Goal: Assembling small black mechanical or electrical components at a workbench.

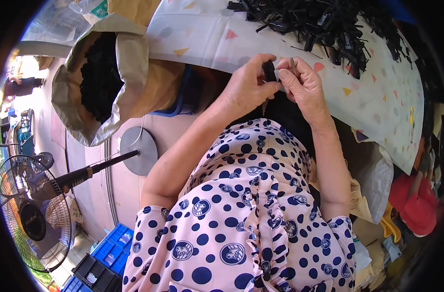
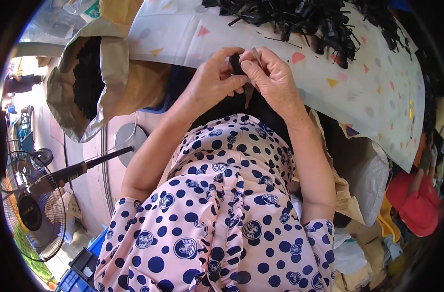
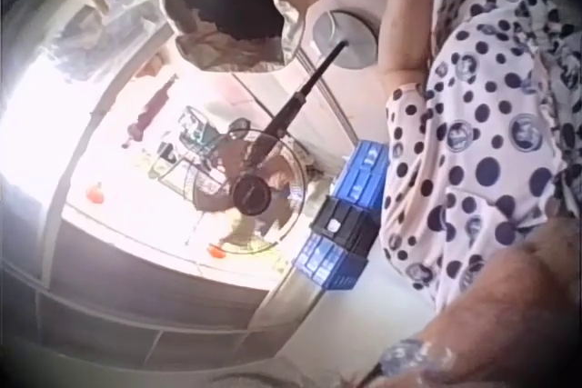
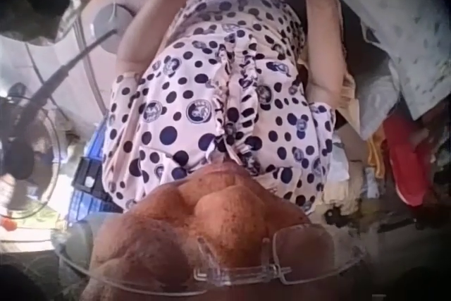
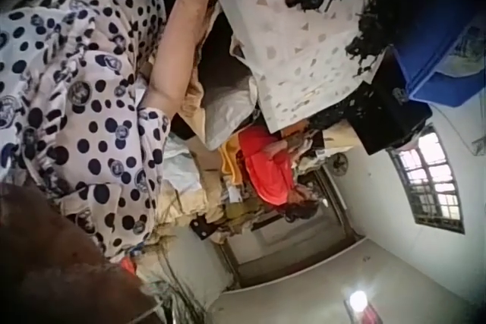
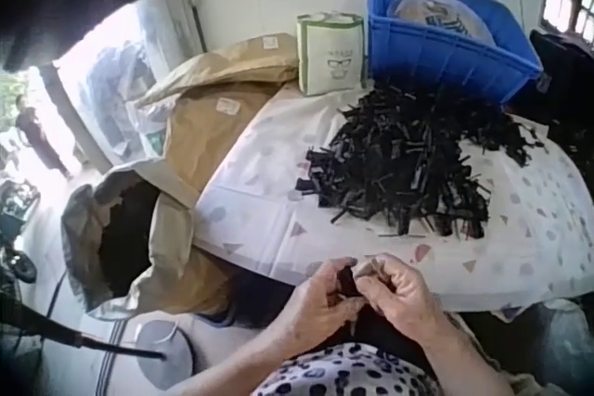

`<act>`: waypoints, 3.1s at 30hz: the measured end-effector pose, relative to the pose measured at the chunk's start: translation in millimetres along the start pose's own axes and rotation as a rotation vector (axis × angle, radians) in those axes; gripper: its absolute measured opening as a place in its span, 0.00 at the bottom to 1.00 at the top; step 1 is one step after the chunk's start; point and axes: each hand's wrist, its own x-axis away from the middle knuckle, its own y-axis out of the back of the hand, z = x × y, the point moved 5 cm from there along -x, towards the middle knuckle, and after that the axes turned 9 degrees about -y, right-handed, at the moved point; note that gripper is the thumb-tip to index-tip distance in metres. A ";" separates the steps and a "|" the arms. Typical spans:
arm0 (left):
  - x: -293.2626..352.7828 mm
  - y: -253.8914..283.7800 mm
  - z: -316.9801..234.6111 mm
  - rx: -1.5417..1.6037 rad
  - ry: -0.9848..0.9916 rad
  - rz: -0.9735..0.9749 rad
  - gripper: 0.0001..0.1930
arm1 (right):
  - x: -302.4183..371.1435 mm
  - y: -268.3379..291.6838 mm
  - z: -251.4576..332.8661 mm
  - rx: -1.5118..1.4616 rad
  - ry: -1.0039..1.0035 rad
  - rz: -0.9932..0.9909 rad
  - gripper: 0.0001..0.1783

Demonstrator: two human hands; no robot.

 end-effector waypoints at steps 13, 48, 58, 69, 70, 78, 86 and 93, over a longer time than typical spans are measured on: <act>39.6 2.8 12.1 0.112 -0.015 -0.124 0.19 | 27.6 -26.1 -28.6 0.073 -0.208 -0.060 0.19; 42.4 -11.6 -1.0 0.720 0.251 -0.184 0.18 | 50.6 -8.6 -46.4 -0.372 -0.121 -0.064 0.12; 52.7 -31.0 -0.9 0.763 0.309 0.149 0.18 | 42.2 -10.2 -66.8 -0.559 -0.246 0.070 0.19; 53.9 -18.0 0.8 0.023 -0.080 0.024 0.19 | 41.5 -13.9 -41.3 -0.065 -0.149 -0.079 0.20; 54.6 -16.0 1.6 0.028 -0.080 0.017 0.19 | 44.4 -17.8 -33.4 -0.058 -0.153 -0.074 0.20; 55.6 -1.4 7.8 -0.011 -0.138 -0.183 0.16 | 44.4 -47.2 -33.4 -0.236 -0.318 0.019 0.18; 58.2 1.2 2.7 -0.139 -0.217 -0.259 0.16 | 37.9 -50.9 -38.5 -0.234 -0.312 0.012 0.14; 55.4 15.4 -2.2 -0.346 -0.197 -0.312 0.17 | 15.9 -53.2 -33.5 -0.156 -0.295 0.072 0.13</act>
